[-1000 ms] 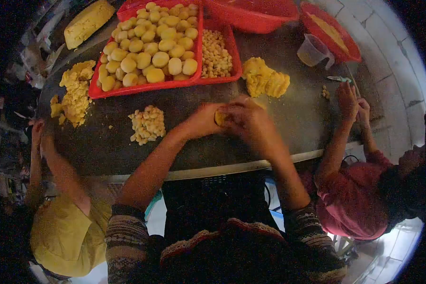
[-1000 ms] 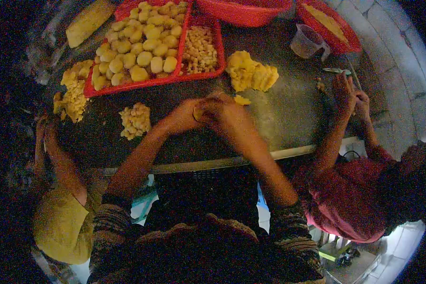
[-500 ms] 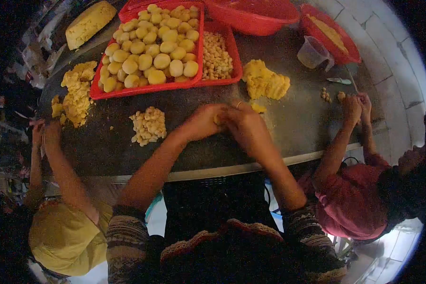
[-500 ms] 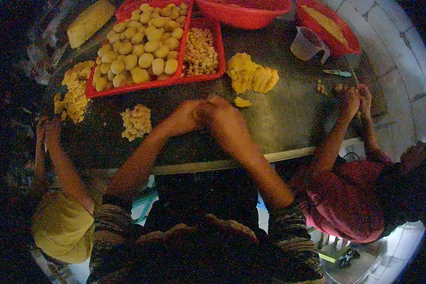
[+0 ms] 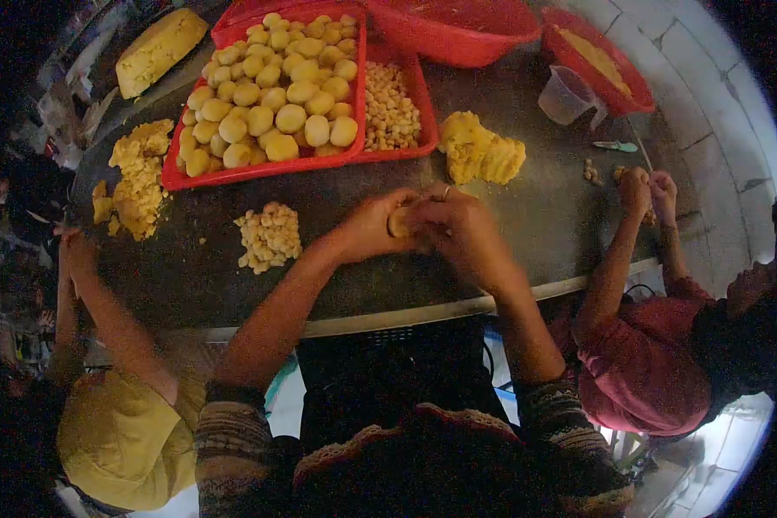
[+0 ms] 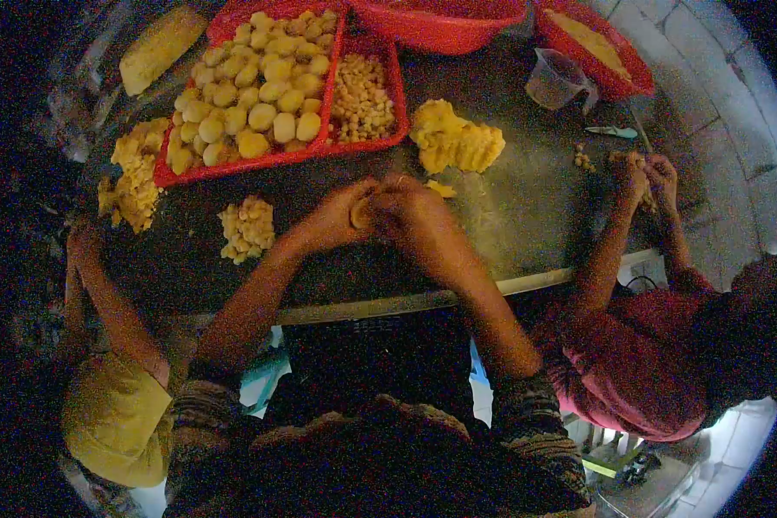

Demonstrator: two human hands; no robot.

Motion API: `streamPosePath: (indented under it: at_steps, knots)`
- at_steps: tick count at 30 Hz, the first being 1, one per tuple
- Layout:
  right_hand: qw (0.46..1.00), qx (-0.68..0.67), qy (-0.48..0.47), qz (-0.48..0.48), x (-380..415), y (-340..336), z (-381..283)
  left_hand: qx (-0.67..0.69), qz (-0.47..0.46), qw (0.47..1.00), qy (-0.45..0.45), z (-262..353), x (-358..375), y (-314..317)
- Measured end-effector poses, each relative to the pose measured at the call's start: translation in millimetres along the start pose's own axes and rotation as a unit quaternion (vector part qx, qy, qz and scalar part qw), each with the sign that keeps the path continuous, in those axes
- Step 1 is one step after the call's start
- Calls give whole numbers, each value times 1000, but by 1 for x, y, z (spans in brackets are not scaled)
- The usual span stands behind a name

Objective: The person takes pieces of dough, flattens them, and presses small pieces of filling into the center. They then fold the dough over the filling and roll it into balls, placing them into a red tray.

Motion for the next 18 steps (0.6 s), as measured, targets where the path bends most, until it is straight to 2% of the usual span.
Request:
streamPosePath:
  at_steps: [2, 3, 4, 5, 7, 9, 11, 12, 15, 16, 17, 18]
  knots:
    - [995, -86, -35, 32, 5, -4, -6, 15, 1, 1000, 8, -2, 0, -1]
    - [995, -87, -34, 30, 6, 1, -6, -14, -33, 999, -30, -5, -1, -1]
    - [999, -39, -16, 4, 4, 10, -6, -45, -66, 995, -67, -10, -2, -1]
    - [1000, 8, 0, -21, 3, 17, -4, -45, -65, 995, -67, -13, -2, -1]
    - [1000, 24, -3, -11, -2, 20, 2, -128, -42, 988, -70, -14, -2, -3]
    - [999, 41, -4, -3, -2, 14, 5, -76, -7, 996, -35, -11, -1, 0]
    - [992, -123, 10, -36, -2, 0, 5, -27, 28, 999, 2, -4, -1, -3]
    - [992, -122, 10, -35, -2, -1, 3, -28, 3, 1000, -9, -3, -1, -3]
    - [995, -101, 2, 1, 1, 4, -2, -32, -41, 998, -38, -24, -3, 0]
    - [999, -43, 25, -7, -2, 12, -2, -40, -58, 996, -54, -26, -4, 0]
    - [999, 14, 47, -14, -4, 16, -2, -40, -59, 996, -54, -26, -4, 0]
    - [999, 13, 47, -14, -3, 14, -1, -14, -29, 999, -40, -26, -4, 0]
Point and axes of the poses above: each hand's wrist, its own x-axis away from the middle knuckle, its own y-axis out of the palm, z = x × y, the point moved 3 cm from there along -x, towards the middle knuckle, and after that the axes turned 11 degrees about -z, right-handed, at the moved point
